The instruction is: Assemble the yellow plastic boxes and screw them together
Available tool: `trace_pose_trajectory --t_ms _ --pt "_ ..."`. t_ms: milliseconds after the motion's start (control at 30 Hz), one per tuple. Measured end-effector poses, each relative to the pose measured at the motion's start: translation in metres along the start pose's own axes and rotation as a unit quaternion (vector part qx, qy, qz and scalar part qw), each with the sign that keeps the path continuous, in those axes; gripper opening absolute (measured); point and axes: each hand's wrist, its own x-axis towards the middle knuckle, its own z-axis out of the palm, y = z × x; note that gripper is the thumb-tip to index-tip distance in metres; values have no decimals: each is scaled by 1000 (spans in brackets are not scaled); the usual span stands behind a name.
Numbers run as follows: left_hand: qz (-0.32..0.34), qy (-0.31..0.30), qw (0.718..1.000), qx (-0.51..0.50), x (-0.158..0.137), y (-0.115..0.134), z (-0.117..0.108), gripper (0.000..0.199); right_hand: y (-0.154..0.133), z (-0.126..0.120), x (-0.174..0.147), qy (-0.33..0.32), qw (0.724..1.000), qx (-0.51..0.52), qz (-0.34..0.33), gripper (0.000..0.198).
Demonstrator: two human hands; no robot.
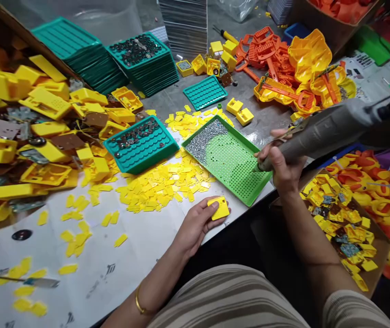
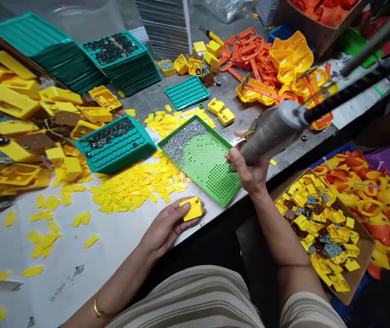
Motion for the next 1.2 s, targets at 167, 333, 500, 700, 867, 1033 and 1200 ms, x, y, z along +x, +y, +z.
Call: trace_pose_trajectory --t_ms 167,333,500,700,867,1033,1200 --pt "-6 22 1000 4 3 2 6 23 8 18 14 98 994 -31 -42 38" --pt "-22 29 999 14 3 5 6 24 15 29 22 85 995 4 -45 48" --pt "-26 31 999 13 3 5 6 30 21 35 23 64 998 -21 -19 55" --pt "-24 27 999 12 4 5 4 29 20 36 25 60 998 -24 3 55" --pt "-16 30 999 1 4 5 4 30 22 36 25 61 998 -12 18 56" --pt "-17 45 999 11 5 4 8 27 11 31 23 11 999 -17 -34 48" --pt "-1 35 999 7 6 0 9 27 -27 26 1 -27 998 13 -50 36"
